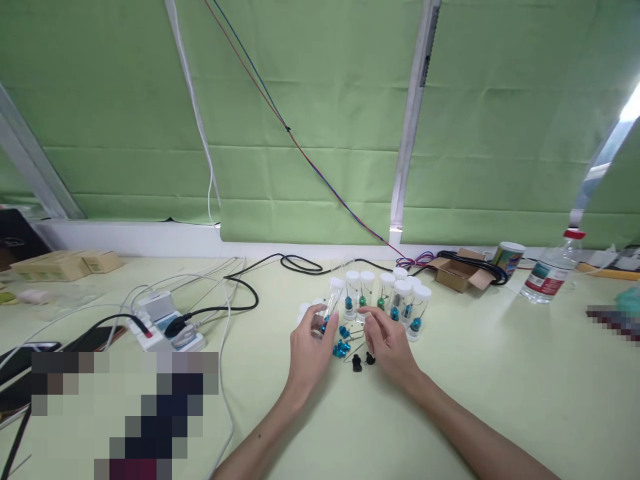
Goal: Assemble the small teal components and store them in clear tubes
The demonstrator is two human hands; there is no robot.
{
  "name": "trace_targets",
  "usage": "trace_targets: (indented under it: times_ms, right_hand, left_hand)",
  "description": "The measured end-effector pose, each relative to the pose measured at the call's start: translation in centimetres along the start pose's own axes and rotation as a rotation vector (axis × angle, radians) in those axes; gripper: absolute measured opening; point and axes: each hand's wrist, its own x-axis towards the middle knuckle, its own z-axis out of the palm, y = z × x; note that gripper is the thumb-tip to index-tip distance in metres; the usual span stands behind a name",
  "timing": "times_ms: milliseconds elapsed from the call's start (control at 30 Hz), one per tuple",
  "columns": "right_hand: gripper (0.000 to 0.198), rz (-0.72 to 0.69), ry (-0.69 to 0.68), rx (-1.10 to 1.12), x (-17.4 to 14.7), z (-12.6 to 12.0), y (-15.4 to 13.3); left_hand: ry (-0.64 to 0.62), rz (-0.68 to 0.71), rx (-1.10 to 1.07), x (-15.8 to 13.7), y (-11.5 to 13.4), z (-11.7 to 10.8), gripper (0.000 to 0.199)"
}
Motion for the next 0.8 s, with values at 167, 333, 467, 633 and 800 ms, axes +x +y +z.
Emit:
trace_targets:
  times_ms: [167, 333, 467, 633, 800]
  right_hand:
    - [0.038, -0.107, -0.020, -0.137, 0.1, 0.1, -0.5]
    - [0.042, -0.161, -0.028, -0.224, 0.0, 0.1, -0.8]
    - [0.044, -0.178, -0.036, -0.258, -0.1, 0.1, -0.7]
    - [0.045, -0.182, -0.049, -0.268, -0.1, 0.0, -0.7]
    - [0.044, -0.188, -0.055, -0.262, 0.0, 0.0, -0.7]
  left_hand:
    - [-0.001, -0.027, -0.005, 0.0, -0.2, -0.1, 0.037]
    - [-0.002, -0.044, 0.015, 0.4, -0.6, -0.1, 0.033]
    - [-0.003, -0.054, 0.020, 0.6, -1.0, 0.0, 0.032]
    - [0.024, -0.032, 0.001, 0.7, -1.3, 0.1, 0.029]
    - [0.013, -0.049, -0.020, 0.8, -1.5, 0.2, 0.027]
